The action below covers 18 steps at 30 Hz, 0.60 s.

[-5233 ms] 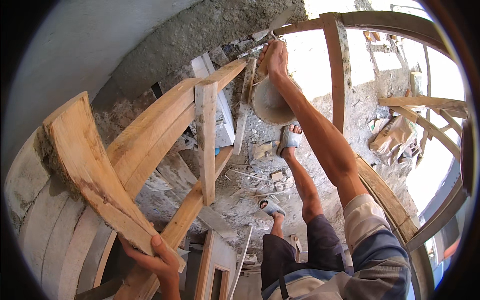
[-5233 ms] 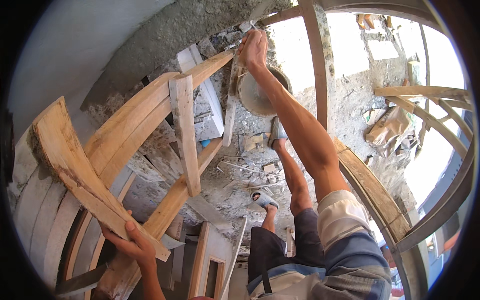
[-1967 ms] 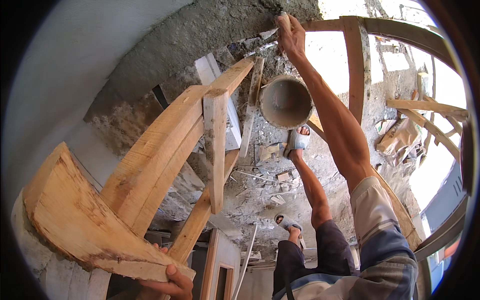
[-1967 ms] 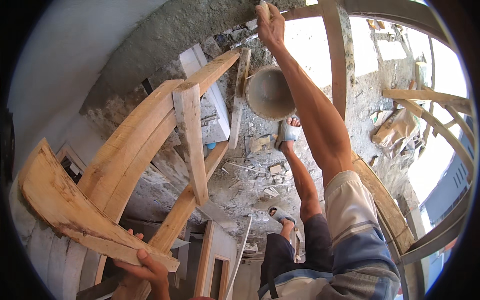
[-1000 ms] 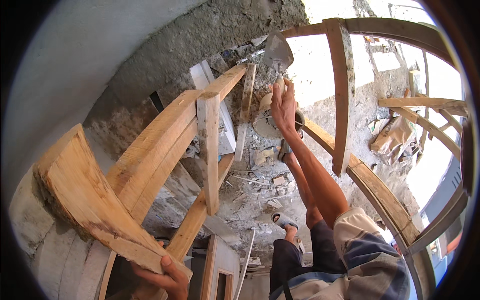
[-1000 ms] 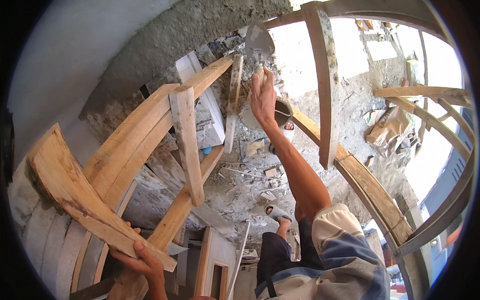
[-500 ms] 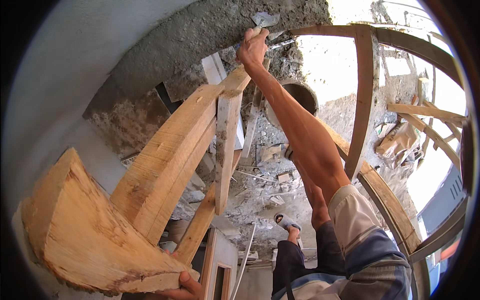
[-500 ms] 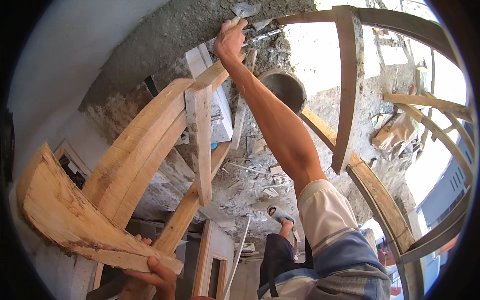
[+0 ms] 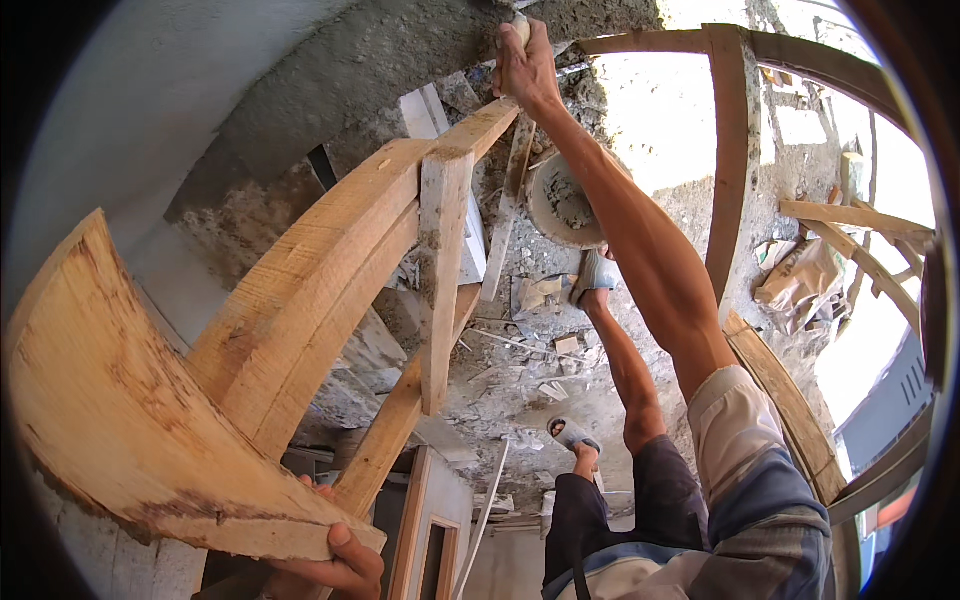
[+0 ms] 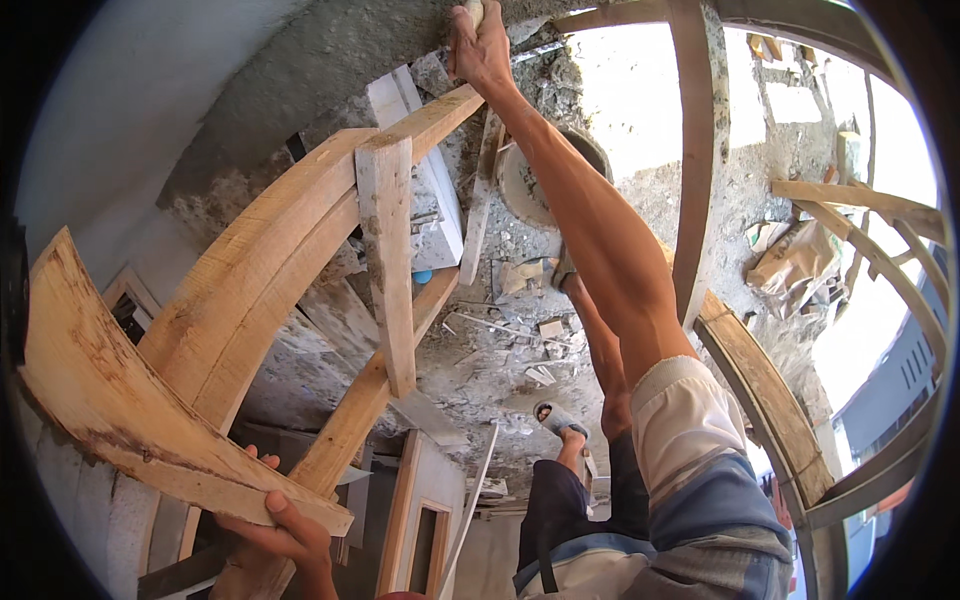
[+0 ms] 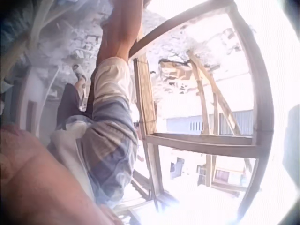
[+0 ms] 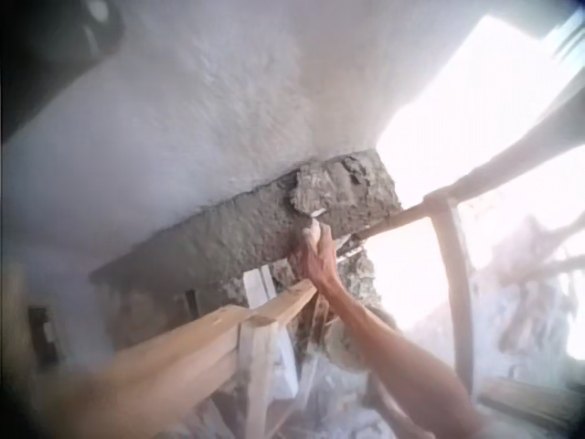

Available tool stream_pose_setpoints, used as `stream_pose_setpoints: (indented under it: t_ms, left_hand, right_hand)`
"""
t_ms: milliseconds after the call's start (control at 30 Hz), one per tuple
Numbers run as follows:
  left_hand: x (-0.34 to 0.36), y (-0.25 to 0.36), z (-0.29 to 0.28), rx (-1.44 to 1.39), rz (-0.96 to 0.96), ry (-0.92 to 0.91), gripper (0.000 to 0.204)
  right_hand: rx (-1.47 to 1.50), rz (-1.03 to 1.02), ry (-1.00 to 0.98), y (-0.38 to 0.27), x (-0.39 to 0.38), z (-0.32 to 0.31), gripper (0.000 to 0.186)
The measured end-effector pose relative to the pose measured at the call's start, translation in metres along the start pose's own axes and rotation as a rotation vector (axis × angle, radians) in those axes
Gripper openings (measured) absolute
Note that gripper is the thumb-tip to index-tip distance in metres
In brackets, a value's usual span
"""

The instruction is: The person uses a trowel to apply and smooth cement onto a wall next to a wooden ladder in an unfinished room.

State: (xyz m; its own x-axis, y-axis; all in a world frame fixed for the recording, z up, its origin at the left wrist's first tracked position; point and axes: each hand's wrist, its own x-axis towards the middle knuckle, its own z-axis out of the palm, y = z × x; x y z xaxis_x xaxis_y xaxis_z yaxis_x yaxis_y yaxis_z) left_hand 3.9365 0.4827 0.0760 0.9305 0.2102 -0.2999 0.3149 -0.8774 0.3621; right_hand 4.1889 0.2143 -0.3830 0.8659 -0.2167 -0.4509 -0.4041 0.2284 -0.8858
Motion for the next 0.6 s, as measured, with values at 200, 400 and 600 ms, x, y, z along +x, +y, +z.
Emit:
stream_pose_setpoints:
  t_ms: [200, 400, 600]
  left_hand:
    - [0.003, -0.002, 0.0, -0.057, 0.002, -0.024, 0.069]
    - [0.002, -0.001, 0.0, -0.079, 0.01, 0.01, 0.068]
    - [0.003, -0.001, 0.001, -0.047, -0.003, 0.029, 0.075]
  right_hand:
    - [-0.264, 0.176, -0.114, -0.037, -0.117, -0.065, 0.043]
    - [-0.795, 0.098, -0.037, 0.01, -0.283, -0.149, 0.04]
    - [-0.83, 0.124, 0.157, 0.046, -0.281, -0.169, 0.041]
